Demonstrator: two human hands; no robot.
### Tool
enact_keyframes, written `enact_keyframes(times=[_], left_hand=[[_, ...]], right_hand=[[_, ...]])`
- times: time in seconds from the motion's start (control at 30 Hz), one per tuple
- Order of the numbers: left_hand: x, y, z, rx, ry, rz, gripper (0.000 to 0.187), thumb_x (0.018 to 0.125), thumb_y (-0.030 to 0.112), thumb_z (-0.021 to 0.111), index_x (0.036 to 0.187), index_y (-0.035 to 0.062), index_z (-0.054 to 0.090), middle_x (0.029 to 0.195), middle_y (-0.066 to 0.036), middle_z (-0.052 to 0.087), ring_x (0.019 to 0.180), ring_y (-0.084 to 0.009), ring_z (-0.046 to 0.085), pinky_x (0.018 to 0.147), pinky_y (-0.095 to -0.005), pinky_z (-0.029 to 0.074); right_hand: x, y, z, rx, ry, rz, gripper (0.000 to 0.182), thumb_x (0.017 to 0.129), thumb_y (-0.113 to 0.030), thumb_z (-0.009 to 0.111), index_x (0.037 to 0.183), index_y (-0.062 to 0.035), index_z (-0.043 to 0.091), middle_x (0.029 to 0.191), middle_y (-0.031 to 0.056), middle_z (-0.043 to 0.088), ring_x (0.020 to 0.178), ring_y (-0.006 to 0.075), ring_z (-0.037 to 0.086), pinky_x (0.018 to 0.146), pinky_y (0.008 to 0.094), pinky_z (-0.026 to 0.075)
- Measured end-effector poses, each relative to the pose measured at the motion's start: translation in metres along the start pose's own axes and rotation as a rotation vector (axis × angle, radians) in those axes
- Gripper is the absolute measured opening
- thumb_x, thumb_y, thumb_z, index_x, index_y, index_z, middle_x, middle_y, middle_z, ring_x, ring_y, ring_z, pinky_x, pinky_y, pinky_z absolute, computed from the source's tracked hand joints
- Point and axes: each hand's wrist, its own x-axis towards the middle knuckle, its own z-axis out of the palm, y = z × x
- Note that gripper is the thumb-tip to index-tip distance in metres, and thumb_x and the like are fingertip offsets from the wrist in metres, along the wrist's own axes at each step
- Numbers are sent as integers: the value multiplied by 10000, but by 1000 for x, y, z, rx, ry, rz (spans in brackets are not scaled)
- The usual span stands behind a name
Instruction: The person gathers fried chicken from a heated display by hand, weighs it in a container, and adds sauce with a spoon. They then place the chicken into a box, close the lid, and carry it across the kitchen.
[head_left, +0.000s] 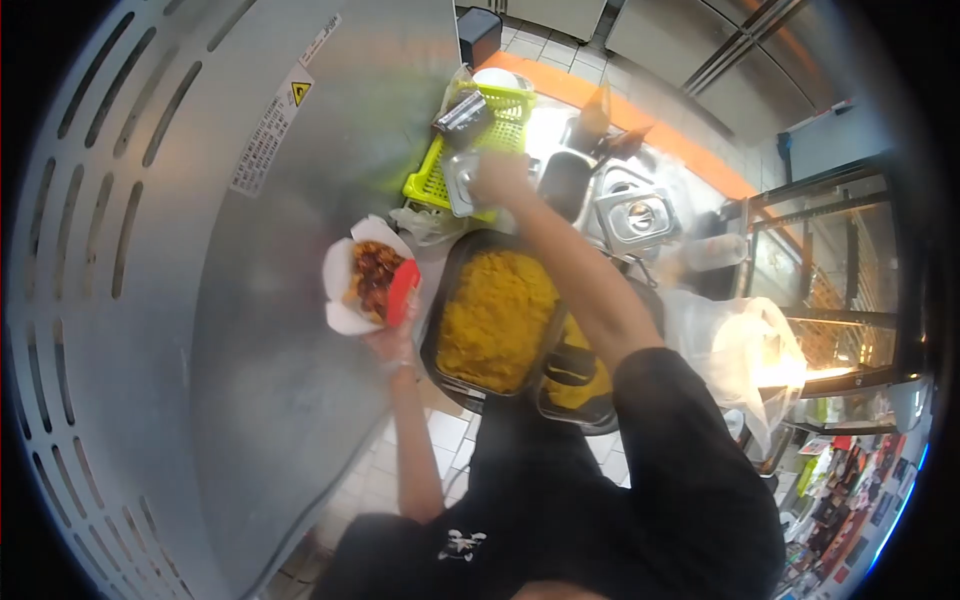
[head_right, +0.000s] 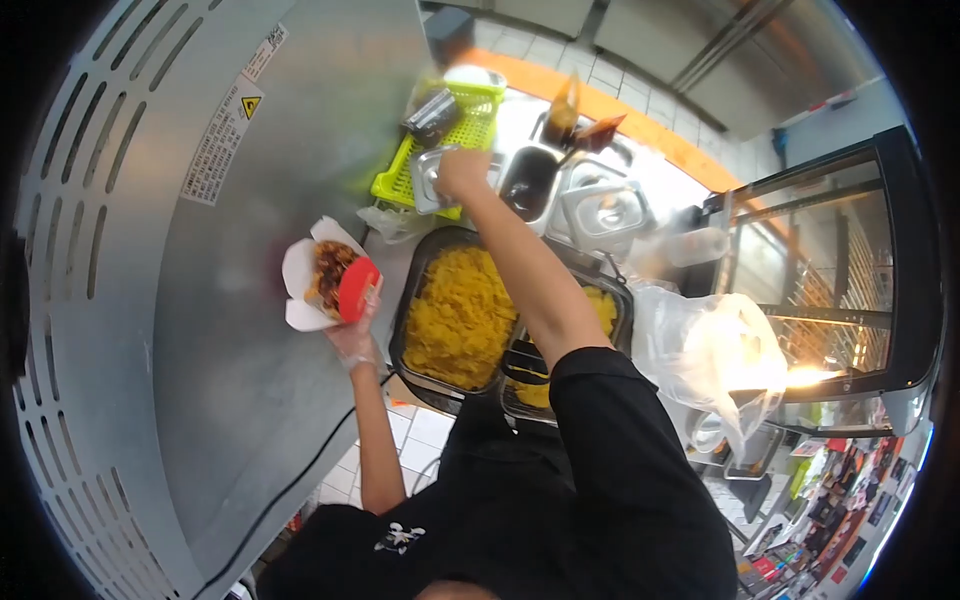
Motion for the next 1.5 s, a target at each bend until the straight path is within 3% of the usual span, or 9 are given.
enact_keyframes(times=[0.17, 0.37, 0.53, 0.67, 0.9, 1.17, 1.3, 1.37, 1.5], left_hand=[[-20, 7, -18, 433, 140, -7, 835, 667, 60, 871, 1362, -12, 415, 1312, -123, 537, 1148, -217, 555, 1039, -355, 434], [-20, 10, -22, 314, 112, 12, 807, 674, 86, 875, 1346, -15, 438, 1310, -123, 548, 1150, -224, 549, 1024, -352, 435], [-24, 29, -21, 438, 124, -78, 823, 672, 53, 865, 1363, -4, 423, 1306, -126, 542, 1163, -235, 535, 1060, -346, 391], [-21, 19, -19, 290, 111, 12, 806, 676, 85, 869, 1349, -15, 437, 1309, -129, 545, 1154, -217, 541, 1021, -353, 432], [-22, 18, -16, 465, 131, -66, 788, 626, 193, 915, 1287, 4, 529, 1237, -118, 604, 1085, -222, 591, 985, -362, 472], [-22, 11, -15, 545, -27, -26, 837, 622, 289, 911, 1293, 6, 499, 1226, -105, 605, 1079, -214, 597, 941, -317, 507], [-31, 25, 2, 584, -236, -70, 854, 661, 178, 885, 1363, 57, 412, 1261, -112, 566, 1044, -245, 606, 907, -329, 529], [-38, 35, 14, 575, -352, -110, 880, 649, 167, 889, 1371, 67, 395, 1283, -106, 526, 1064, -246, 590, 915, -336, 524], [-62, 51, 41, 491, -614, -124, 933, 625, 146, 897, 1387, 89, 361, 1328, -93, 447, 1104, -248, 558, 931, -350, 515]], right_hand=[[23, -7, 22, -153, -66, 33, 366, 753, -317, 662, 1064, -126, 688, 1010, 107, 686, 929, 263, 666, 785, 415, 499], [9, -6, -32, -15, -131, 56, 291, 718, -269, 666, 919, -68, 726, 950, 132, 713, 899, 295, 689, 754, 426, 513], [-61, 33, -93, 27, 118, 185, 461, 889, -403, 494, 993, 20, 643, 945, 212, 686, 891, 348, 669, 803, 428, 527], [-73, 66, -75, 66, 60, 380, 435, 870, -360, 502, 992, 26, 664, 963, 220, 686, 918, 343, 671, 807, 426, 530], [-67, 80, -45, 93, 122, 342, 334, 787, -227, 538, 972, 9, 686, 967, 230, 686, 933, 376, 666, 823, 438, 529], [-87, 88, -64, 208, 102, 298, 331, 815, -294, 618, 912, 16, 685, 936, 206, 692, 885, 381, 662, 788, 448, 526], [-172, 61, -105, 643, 113, -61, 280, 904, -280, 610, 917, -10, 685, 743, 116, 679, 666, 229, 659, 642, 354, 514], [-226, 50, -128, 888, -50, -81, 256, 902, -259, 640, 1022, -34, 664, 816, 63, 672, 730, 144, 638, 654, 282, 498], [-321, 51, -135, 1020, 89, -123, 462, 848, -206, 720, 1263, -85, 557, 1098, 79, 633, 892, 148, 618, 715, 278, 499]])
